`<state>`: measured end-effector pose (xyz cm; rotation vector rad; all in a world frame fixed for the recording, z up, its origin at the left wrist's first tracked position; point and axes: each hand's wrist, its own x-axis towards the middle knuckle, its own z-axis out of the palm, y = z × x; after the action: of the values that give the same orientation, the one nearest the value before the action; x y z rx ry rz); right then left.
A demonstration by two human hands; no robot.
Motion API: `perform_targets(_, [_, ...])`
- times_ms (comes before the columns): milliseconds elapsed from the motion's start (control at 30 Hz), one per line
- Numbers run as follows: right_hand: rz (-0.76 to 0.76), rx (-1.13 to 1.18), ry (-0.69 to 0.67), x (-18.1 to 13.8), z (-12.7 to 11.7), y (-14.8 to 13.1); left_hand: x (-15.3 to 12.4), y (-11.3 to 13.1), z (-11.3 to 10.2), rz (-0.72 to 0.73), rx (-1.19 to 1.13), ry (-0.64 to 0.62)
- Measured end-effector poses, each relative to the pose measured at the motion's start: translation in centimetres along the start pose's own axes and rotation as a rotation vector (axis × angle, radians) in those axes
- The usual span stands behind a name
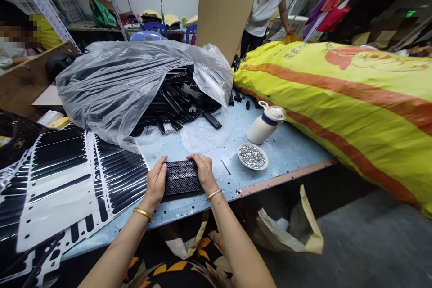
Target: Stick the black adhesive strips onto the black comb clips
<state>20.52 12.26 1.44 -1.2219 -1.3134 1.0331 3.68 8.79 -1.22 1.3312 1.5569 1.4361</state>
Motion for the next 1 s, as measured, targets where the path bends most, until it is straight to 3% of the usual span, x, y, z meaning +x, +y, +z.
perform_targets(200, [0.05,0.122,0.063,0.5,-0.5,0.9,-0.3,1.2,-1.9,-0.105,-0.175,0.02])
perform_targets(367, [0.078,0.217,0.128,0.8,-1.0,1.9,-4.0,2.1,-4.6,-0.291,-0.488,-0.004])
perform_targets(567, [0.069,0.15,0.126,0.6,-0.8,2.5,-7.9,2.8,-4.1,-0.241,-0.341,-0.088])
perform_targets(733, [0.021,0.012,0.115,0.4,-0.6,2.4,-8.3,2.7,-3.2,-0.169,-0.217,-0.123])
perform_targets(1000, [-0.031,-0.097,0.105,0.3,-0.5,2.1,-8.1,2.8,-3.4,-0.15,-0.219,-0.132])
